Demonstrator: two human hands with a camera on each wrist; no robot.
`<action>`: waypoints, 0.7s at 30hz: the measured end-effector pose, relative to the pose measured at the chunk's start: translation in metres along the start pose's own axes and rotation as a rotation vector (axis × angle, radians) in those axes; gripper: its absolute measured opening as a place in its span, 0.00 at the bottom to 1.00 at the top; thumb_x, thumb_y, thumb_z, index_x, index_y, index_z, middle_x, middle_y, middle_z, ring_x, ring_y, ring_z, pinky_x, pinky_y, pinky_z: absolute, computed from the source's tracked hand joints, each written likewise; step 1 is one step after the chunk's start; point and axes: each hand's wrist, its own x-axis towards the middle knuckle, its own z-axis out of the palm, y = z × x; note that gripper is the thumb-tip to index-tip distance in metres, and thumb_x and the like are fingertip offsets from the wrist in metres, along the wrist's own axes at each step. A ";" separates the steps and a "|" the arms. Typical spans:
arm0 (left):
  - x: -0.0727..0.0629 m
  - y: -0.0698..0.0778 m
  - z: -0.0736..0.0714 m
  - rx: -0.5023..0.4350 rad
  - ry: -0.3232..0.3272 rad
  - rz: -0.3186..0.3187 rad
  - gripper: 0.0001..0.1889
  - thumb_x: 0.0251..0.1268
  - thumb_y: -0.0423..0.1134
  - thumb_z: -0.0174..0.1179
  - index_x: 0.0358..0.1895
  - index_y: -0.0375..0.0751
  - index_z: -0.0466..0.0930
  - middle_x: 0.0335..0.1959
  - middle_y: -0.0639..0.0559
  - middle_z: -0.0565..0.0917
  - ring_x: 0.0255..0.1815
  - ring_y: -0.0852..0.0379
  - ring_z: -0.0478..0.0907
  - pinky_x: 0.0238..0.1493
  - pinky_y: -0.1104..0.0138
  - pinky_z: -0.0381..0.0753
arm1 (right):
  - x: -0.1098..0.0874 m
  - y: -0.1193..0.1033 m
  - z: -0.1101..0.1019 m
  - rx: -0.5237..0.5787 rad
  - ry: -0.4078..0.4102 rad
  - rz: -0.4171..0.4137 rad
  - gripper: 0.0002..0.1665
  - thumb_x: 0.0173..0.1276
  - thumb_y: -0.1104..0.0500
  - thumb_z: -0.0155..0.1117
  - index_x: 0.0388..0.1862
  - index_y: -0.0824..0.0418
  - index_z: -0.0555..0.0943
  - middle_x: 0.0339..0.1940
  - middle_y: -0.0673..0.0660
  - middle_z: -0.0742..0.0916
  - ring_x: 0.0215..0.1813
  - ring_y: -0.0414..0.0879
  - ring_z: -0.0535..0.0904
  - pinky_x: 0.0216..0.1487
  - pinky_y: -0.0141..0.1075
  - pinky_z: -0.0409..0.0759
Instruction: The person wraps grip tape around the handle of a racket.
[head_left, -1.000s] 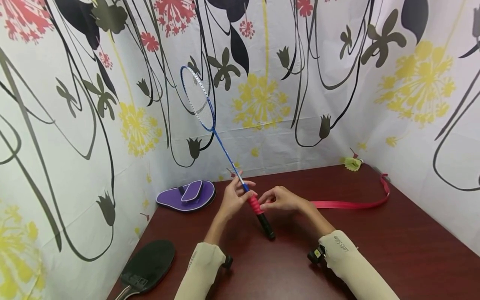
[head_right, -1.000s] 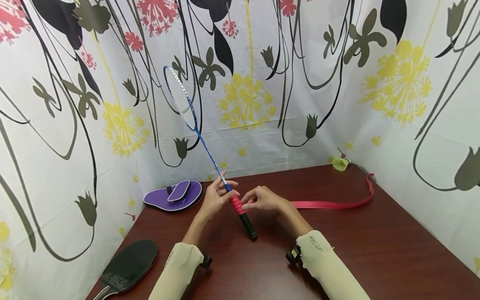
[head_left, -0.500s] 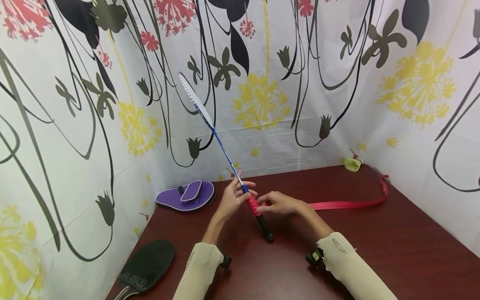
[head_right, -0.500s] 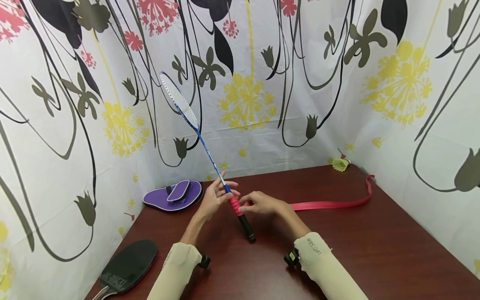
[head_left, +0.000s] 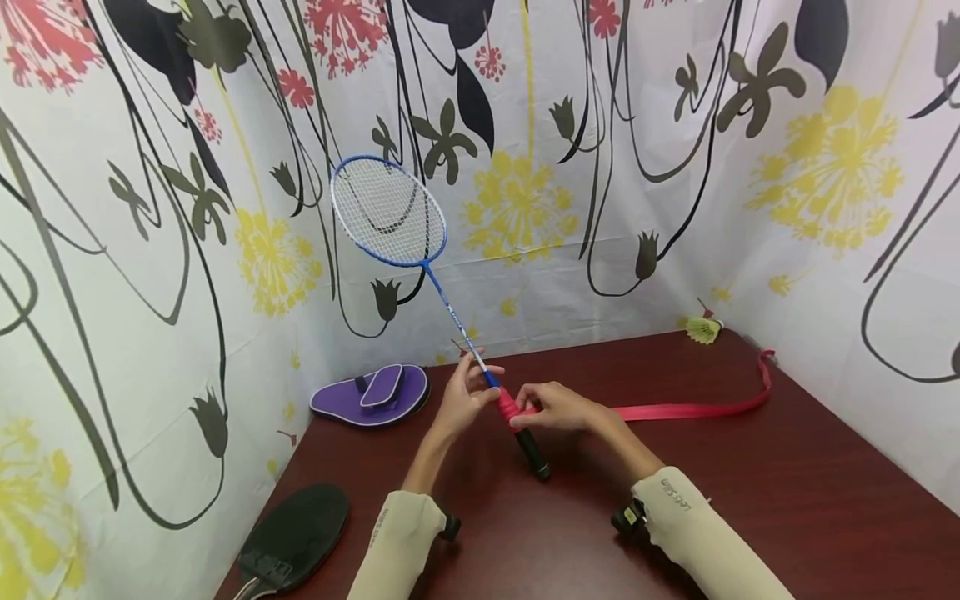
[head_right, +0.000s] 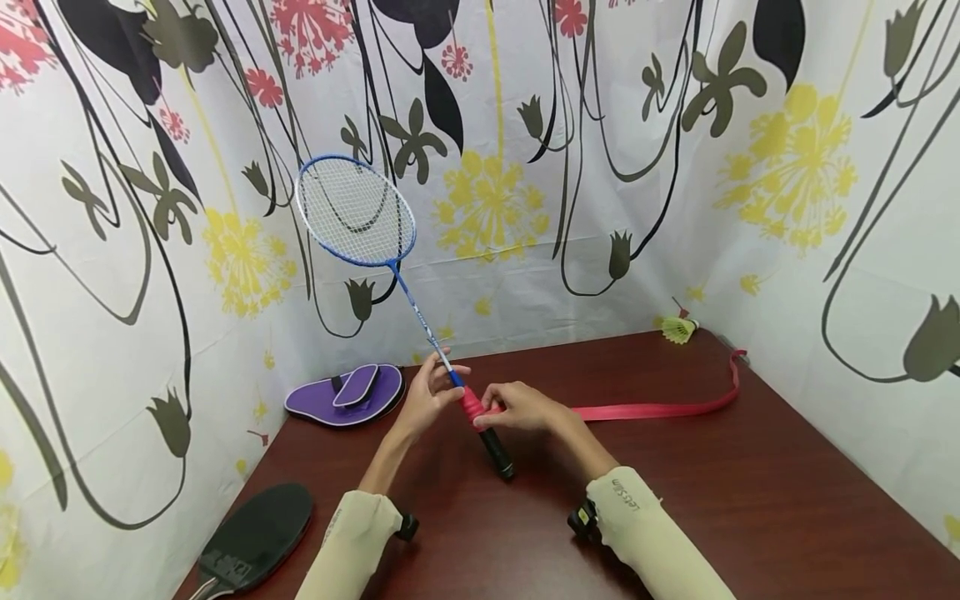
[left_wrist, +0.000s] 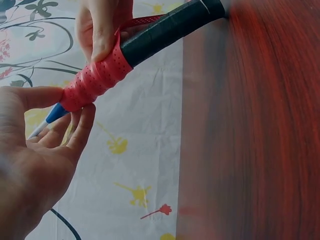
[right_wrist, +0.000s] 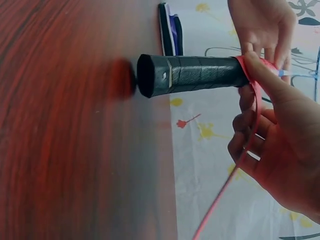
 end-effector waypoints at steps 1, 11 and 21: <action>0.000 -0.001 0.001 0.010 0.003 -0.008 0.41 0.65 0.20 0.65 0.79 0.40 0.58 0.57 0.28 0.83 0.54 0.48 0.84 0.50 0.68 0.84 | 0.000 0.000 0.000 -0.001 0.010 0.016 0.20 0.70 0.43 0.72 0.45 0.56 0.81 0.28 0.46 0.81 0.27 0.38 0.73 0.30 0.31 0.72; 0.001 -0.004 0.013 0.155 0.077 0.016 0.49 0.65 0.32 0.73 0.83 0.47 0.52 0.49 0.35 0.88 0.51 0.48 0.88 0.57 0.61 0.85 | 0.004 -0.004 0.009 -0.106 0.071 0.061 0.26 0.63 0.34 0.75 0.35 0.52 0.77 0.22 0.43 0.75 0.23 0.35 0.68 0.26 0.30 0.66; 0.001 -0.003 0.014 0.155 0.115 0.071 0.50 0.61 0.25 0.73 0.83 0.43 0.53 0.46 0.34 0.89 0.49 0.39 0.88 0.55 0.54 0.86 | 0.001 0.002 -0.006 0.014 -0.040 -0.045 0.16 0.69 0.46 0.75 0.40 0.56 0.82 0.28 0.45 0.84 0.28 0.37 0.77 0.31 0.30 0.75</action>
